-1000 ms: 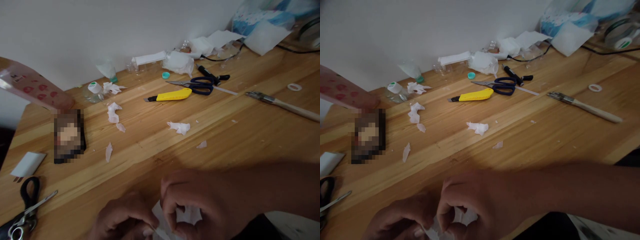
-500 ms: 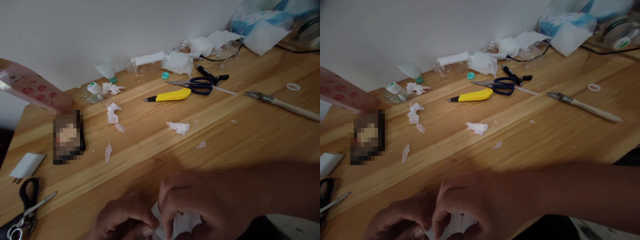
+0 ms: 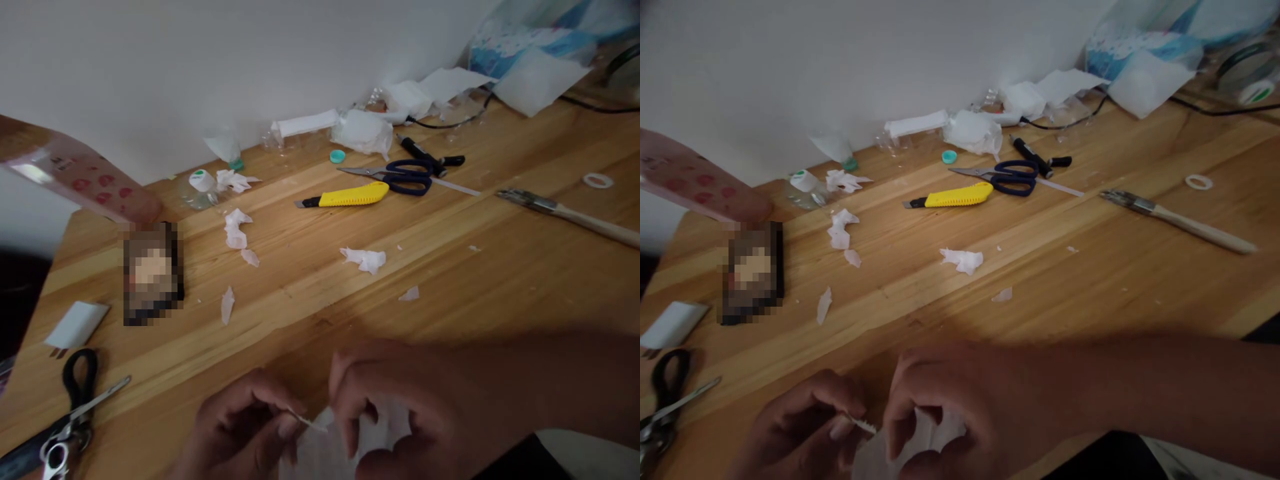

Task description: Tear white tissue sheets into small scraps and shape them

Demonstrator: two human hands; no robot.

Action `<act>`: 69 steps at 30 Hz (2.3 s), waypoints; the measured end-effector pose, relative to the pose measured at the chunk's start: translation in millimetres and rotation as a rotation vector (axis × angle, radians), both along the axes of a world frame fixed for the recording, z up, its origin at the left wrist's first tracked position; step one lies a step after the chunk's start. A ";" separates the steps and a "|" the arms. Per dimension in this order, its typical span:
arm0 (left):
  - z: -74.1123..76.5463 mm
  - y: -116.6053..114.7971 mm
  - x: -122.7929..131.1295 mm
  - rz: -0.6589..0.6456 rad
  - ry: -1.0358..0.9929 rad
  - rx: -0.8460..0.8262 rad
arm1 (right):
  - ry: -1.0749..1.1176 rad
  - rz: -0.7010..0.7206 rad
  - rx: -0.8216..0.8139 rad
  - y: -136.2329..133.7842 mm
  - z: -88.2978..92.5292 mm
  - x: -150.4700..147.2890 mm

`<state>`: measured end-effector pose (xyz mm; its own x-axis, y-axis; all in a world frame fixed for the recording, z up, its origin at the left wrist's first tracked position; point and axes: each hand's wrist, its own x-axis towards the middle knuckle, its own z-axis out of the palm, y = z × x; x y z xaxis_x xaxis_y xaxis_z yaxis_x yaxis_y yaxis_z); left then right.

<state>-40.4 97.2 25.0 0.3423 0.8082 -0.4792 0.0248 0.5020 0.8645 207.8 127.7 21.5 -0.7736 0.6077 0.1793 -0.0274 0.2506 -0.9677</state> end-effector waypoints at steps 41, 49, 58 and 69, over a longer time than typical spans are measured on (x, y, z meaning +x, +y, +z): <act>-16.7 -6.0 35.3 0.303 -0.448 -0.257 | -0.037 -0.345 -0.297 0.8 -10.3 -25.0; -20.3 -5.9 32.6 0.278 -0.478 -0.292 | -0.010 -0.382 -0.163 -2.0 -14.6 -26.0; -19.8 -5.0 33.3 0.255 -0.502 -0.296 | 0.001 -0.347 -0.153 -3.2 -18.5 -24.0; -15.7 -5.7 31.6 0.223 -0.497 -0.311 | -0.008 -0.356 -0.045 -1.8 -19.0 -23.4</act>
